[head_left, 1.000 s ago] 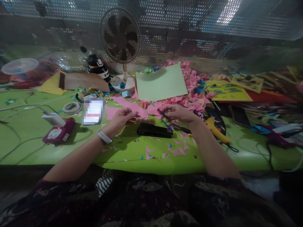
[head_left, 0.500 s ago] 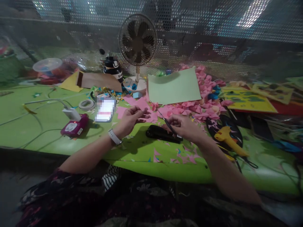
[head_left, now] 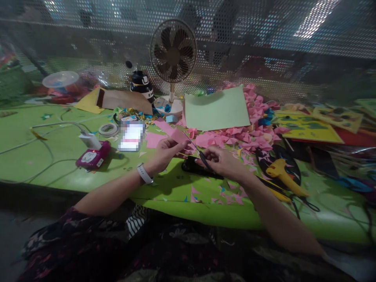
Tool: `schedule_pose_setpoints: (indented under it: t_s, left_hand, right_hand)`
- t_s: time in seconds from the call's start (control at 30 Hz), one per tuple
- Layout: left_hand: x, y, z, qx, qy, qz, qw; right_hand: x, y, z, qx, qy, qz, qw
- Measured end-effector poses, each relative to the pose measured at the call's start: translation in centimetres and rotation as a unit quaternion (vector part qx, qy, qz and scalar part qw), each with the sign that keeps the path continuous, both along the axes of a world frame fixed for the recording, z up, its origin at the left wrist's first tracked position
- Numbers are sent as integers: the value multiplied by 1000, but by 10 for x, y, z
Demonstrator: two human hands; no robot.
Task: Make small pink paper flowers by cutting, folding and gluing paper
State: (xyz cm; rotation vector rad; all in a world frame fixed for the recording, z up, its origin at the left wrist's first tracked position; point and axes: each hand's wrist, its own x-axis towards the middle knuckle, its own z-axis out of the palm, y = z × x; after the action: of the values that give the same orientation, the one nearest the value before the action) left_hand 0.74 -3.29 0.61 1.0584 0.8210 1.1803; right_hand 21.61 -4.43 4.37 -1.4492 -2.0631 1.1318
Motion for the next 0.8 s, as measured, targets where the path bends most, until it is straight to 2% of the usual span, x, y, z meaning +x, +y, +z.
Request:
schedule_pose_setpoints:
  t_s: [0.47,0.8]
  left_hand:
    - [-7,4,0,-21,-12,-44,999]
    - [-9,7,0,-22,0,-50,999]
  right_hand:
    - [5,1,2,2,-14,37,999]
    - [5,2,-2,4,1,26,1000]
